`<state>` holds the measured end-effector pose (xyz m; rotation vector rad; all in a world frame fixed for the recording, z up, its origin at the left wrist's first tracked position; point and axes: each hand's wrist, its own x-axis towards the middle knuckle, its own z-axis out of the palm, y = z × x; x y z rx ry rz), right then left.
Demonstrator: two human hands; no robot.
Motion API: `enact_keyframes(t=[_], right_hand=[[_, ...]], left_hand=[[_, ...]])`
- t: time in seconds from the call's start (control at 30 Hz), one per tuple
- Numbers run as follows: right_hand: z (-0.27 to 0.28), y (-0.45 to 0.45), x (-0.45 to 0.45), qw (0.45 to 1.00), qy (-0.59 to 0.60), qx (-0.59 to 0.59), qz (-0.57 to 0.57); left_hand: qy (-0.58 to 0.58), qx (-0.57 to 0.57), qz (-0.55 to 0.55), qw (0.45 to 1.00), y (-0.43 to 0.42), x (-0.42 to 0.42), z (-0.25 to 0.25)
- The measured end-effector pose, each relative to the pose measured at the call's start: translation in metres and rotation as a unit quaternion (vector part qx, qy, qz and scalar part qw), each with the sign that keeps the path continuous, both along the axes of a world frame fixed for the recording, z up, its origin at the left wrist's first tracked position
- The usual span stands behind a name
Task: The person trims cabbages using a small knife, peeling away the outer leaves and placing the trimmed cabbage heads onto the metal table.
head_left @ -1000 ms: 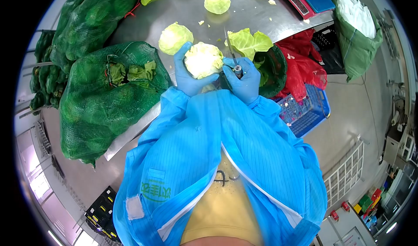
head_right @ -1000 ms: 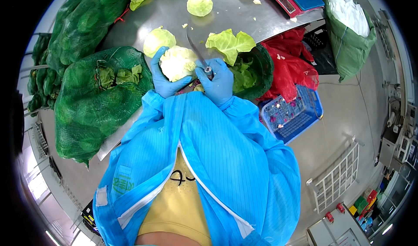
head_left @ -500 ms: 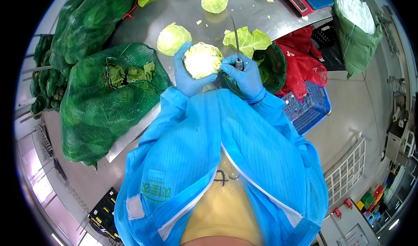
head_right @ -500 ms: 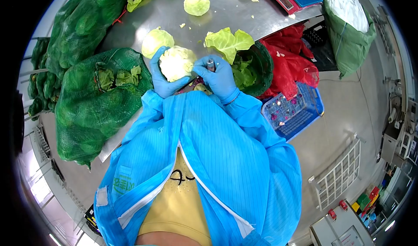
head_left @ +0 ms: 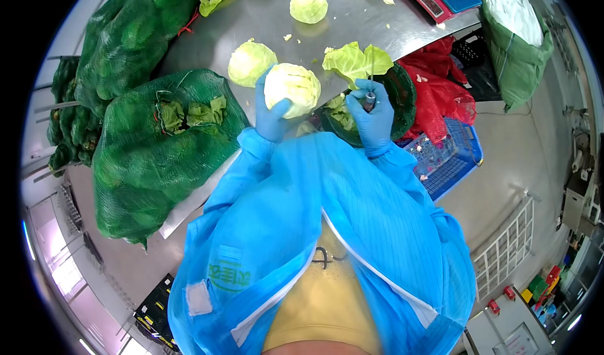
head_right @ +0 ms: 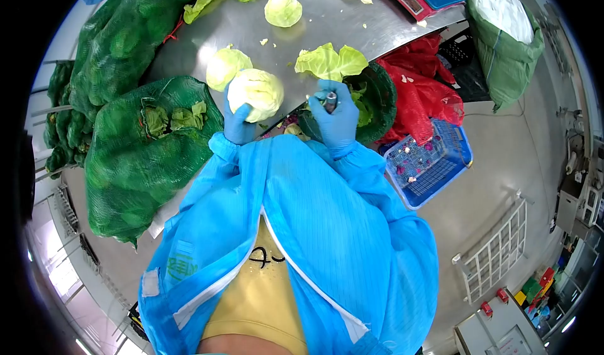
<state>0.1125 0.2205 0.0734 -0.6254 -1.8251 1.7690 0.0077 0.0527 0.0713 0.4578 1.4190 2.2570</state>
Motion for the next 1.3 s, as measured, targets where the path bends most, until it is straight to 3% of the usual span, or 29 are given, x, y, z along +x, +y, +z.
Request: enact_keyframes(t=[0.03, 0.07, 0.1, 0.17, 0.23, 0.37, 0.4, 0.43, 0.5, 0.57, 0.6, 0.63, 0.7, 0.77, 0.87, 1.0, 1.07, 1.17, 1.3], right_hand=[[-0.003, 0.003, 0.0, 0.996, 0.013, -0.088, -0.012], [-0.005, 0.006, 0.005, 0.997, -0.012, -0.071, -0.016], [-0.007, 0.008, 0.009, 0.997, -0.008, -0.074, -0.018], [-0.015, 0.012, 0.018, 0.998, 0.015, -0.033, -0.053], [-0.019, 0.017, 0.03, 0.998, -0.021, 0.006, -0.063], [-0.012, 0.02, 0.053, 0.987, -0.042, -0.119, -0.099], [-0.013, 0.022, 0.057, 0.985, -0.032, -0.144, -0.095], [-0.011, 0.024, 0.061, 0.981, -0.023, -0.168, -0.091], [-0.002, 0.03, 0.063, 0.979, -0.022, -0.173, -0.105], [0.008, 0.036, 0.052, 0.986, 0.028, -0.127, -0.101], [-0.001, 0.043, 0.044, 0.992, 0.035, -0.036, -0.112], [0.0, 0.049, 0.037, 0.992, 0.034, -0.037, -0.119], [0.01, 0.058, 0.024, 0.99, 0.014, 0.1, -0.098], [0.017, 0.059, 0.016, 0.993, -0.007, 0.076, -0.088], [0.003, 0.06, 0.005, 0.988, 0.015, 0.134, -0.077], [-0.003, 0.067, 0.0, 0.992, 0.027, 0.103, -0.063], [-0.014, 0.074, -0.005, 0.999, 0.04, -0.02, 0.011], [-0.01, 0.089, -0.003, 0.998, -0.005, -0.006, 0.058], [0.0, 0.081, 0.007, 0.998, -0.02, 0.066, 0.006]], left_hand=[[-0.095, 0.023, -0.042, 0.994, 0.0, -0.003, 0.0], [-0.187, 0.038, -0.075, 0.979, -0.001, 0.0, -0.001], [-0.183, 0.035, -0.078, 0.979, 0.004, -0.001, 0.001], [-0.358, 0.171, -0.129, 0.909, 0.015, -0.006, 0.003], [-0.389, 0.149, -0.157, 0.895, 0.029, -0.012, -0.009], [-0.379, 0.122, -0.179, 0.9, 0.061, -0.02, -0.021], [-0.181, 0.06, -0.184, 0.964, 0.072, -0.022, -0.018], [0.025, 0.002, -0.181, 0.983, 0.083, -0.021, -0.014], [0.043, -0.024, -0.2, 0.979, 0.1, -0.02, -0.006], [0.211, -0.118, -0.214, 0.946, 0.111, -0.021, -0.003], [0.266, -0.135, -0.204, 0.932, 0.114, -0.025, -0.009], [0.266, -0.134, -0.212, 0.931, 0.118, -0.025, -0.008], [0.336, -0.174, -0.201, 0.904, 0.121, -0.026, -0.004], [0.318, -0.172, -0.199, 0.911, 0.123, -0.025, -0.003], [0.313, -0.167, -0.19, 0.915, 0.123, -0.03, 0.002], [0.352, -0.17, -0.189, 0.901, 0.123, -0.037, 0.003], [0.376, -0.18, -0.203, 0.886, 0.12, -0.041, 0.005], [0.371, -0.192, -0.233, 0.878, 0.118, -0.043, -0.002], [0.298, -0.198, -0.233, 0.904, 0.123, -0.041, -0.011]])
